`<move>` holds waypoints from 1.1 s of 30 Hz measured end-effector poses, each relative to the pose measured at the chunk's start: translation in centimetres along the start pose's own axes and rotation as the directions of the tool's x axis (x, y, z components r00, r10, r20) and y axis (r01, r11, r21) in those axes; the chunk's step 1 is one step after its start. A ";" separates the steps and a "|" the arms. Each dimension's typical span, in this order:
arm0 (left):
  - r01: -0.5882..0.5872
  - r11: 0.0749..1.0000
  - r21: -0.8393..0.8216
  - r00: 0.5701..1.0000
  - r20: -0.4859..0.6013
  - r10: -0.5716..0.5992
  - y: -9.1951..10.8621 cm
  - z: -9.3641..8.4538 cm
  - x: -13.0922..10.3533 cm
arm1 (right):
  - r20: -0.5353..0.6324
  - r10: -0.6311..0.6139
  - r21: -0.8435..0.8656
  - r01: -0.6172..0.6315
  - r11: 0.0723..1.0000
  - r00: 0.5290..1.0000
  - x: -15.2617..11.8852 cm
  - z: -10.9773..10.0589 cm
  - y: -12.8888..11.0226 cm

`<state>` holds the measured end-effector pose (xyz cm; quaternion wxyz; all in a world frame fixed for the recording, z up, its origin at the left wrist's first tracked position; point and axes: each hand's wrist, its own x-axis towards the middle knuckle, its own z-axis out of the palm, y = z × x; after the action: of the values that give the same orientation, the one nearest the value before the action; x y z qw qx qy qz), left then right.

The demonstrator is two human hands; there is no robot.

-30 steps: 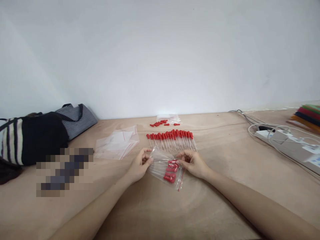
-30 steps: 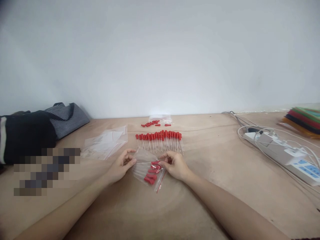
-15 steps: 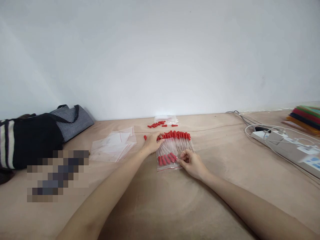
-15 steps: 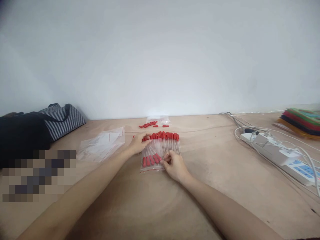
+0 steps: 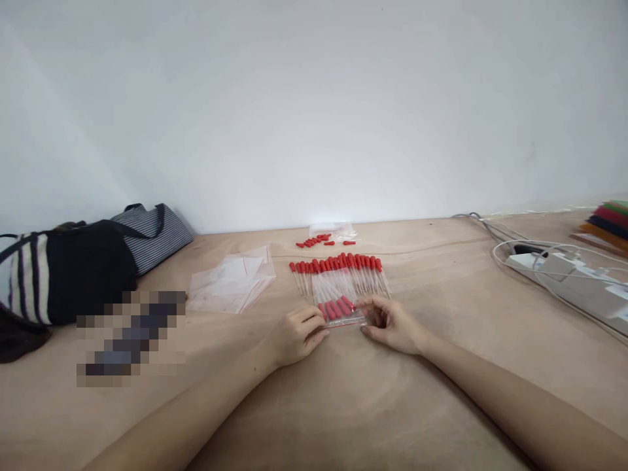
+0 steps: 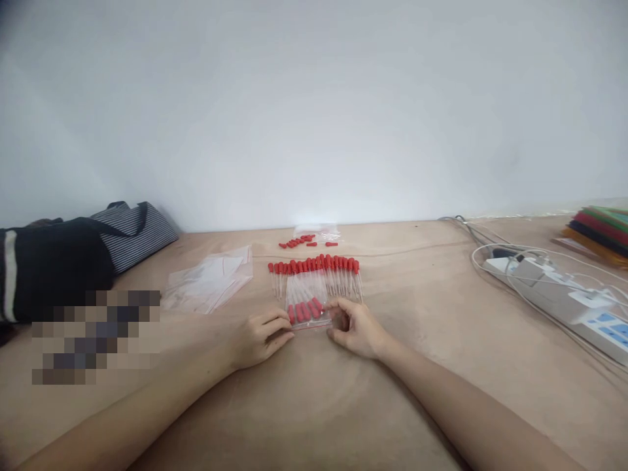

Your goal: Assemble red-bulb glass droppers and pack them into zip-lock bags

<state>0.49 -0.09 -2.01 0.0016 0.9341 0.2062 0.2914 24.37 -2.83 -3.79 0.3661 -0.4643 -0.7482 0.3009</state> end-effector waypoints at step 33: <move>-0.256 0.870 0.422 0.928 -0.145 0.344 -0.7 0.3 1.1 | 0.050 -0.707 -0.763 0.483 0.429 0.706 1.3 -0.1 -0.3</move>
<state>1.22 1.01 -1.75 -0.2548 0.8985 0.1114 0.3396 23.93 -1.73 -3.10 0.3330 -0.3078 -0.8576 -0.2428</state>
